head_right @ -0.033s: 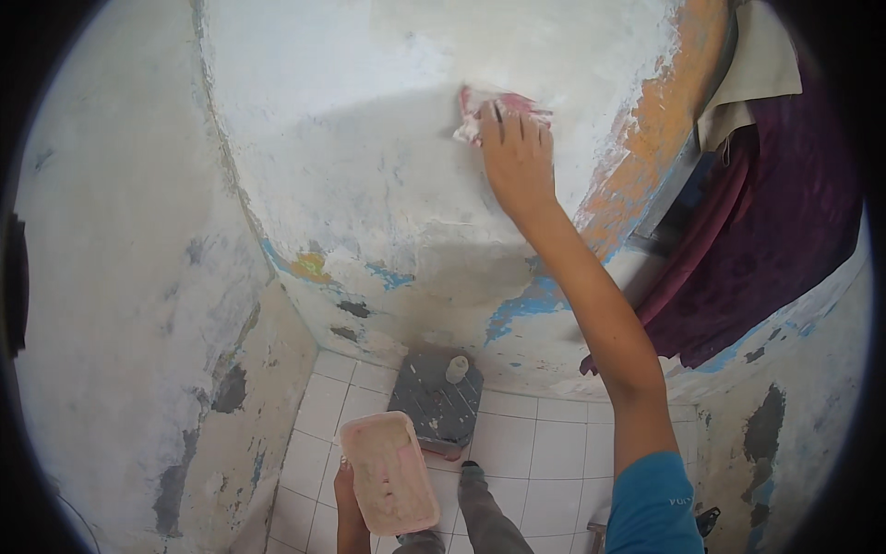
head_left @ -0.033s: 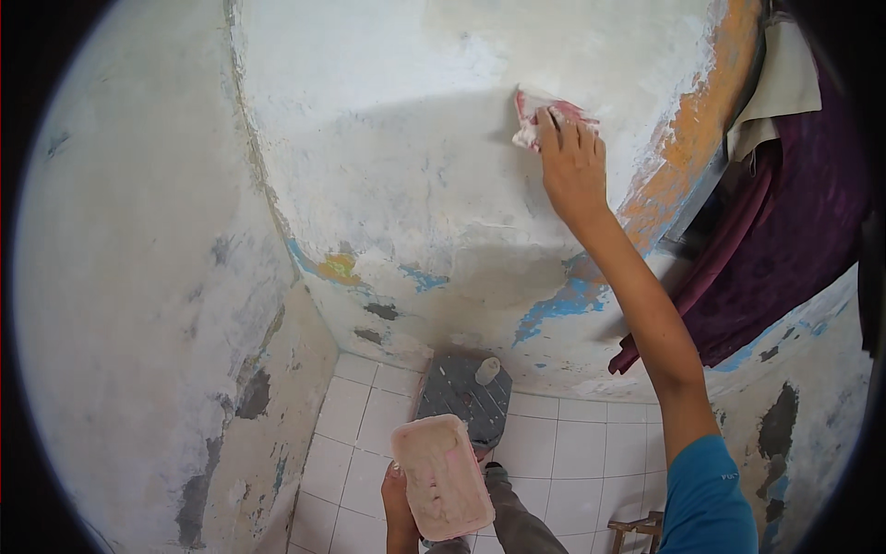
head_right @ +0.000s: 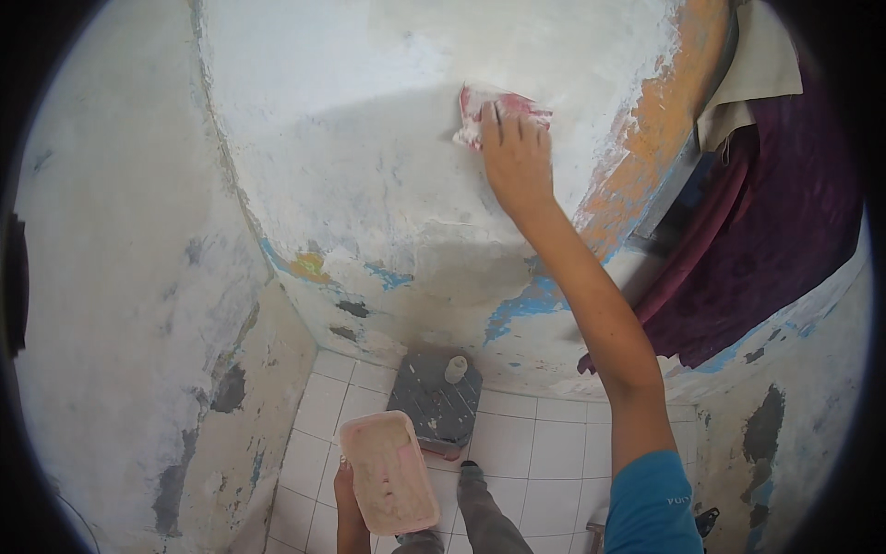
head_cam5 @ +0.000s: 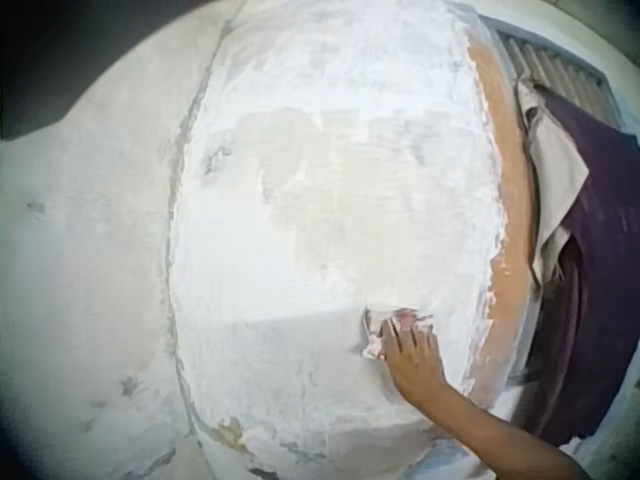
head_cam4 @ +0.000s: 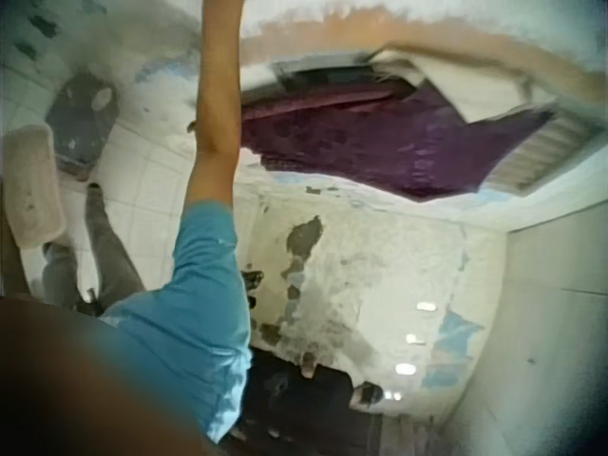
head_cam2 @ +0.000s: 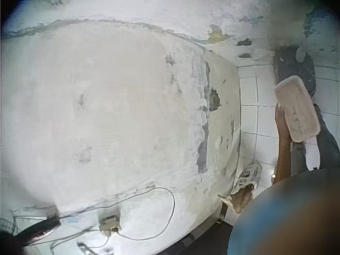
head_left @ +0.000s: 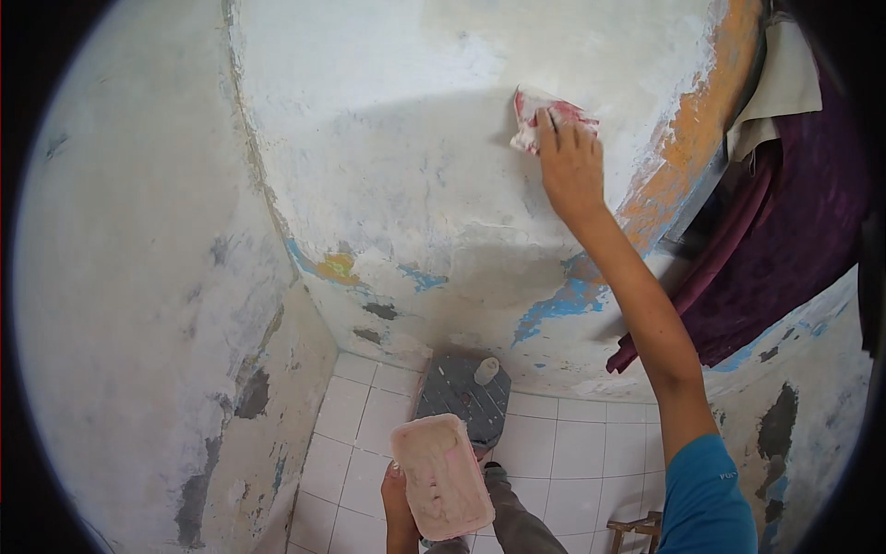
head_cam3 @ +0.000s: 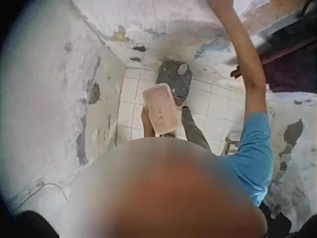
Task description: The person applies putty or plaster to a wall with a scraper to repair damaged areas.
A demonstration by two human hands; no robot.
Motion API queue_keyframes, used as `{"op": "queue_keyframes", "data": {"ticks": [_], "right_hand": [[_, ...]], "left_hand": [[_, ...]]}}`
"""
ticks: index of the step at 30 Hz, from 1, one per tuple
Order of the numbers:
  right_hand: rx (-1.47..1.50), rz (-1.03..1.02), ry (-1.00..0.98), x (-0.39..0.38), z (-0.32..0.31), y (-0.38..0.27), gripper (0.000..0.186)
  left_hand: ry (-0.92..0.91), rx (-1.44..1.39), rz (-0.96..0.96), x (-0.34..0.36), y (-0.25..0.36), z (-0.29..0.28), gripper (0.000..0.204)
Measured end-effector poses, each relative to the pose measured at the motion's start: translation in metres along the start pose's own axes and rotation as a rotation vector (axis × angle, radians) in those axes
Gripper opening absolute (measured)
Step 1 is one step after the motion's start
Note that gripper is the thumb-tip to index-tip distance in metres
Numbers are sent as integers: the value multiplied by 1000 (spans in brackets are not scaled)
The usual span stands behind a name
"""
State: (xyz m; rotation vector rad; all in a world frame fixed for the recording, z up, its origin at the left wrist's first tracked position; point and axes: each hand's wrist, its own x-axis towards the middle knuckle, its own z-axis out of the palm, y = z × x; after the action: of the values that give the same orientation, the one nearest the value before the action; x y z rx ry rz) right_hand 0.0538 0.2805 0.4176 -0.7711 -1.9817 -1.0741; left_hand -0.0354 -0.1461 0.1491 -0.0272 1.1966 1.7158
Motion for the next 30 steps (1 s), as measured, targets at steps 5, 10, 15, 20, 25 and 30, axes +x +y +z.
{"op": "queue_keyframes", "data": {"ticks": [5,10,15,20,25,30], "right_hand": [[-103,-197,-106,-103,40,-18,50],[34,-111,-232,-84,5,-3,53],[-76,24,-99,-25,-1,36,54],[-85,-113,-179,-124,28,-8,53],[39,-81,-44,-59,-1,-5,50],[-9,-56,68,-1,21,0,49]], "left_hand": [[-5,13,-15,0,-6,11,39],[-26,-25,-12,-9,-1,20,44],[-63,-35,1,-10,-12,28,44],[-71,-63,-10,-13,-18,27,44],[-76,-89,-29,-29,-10,22,46],[-68,-107,-23,-32,-16,26,49]]}}
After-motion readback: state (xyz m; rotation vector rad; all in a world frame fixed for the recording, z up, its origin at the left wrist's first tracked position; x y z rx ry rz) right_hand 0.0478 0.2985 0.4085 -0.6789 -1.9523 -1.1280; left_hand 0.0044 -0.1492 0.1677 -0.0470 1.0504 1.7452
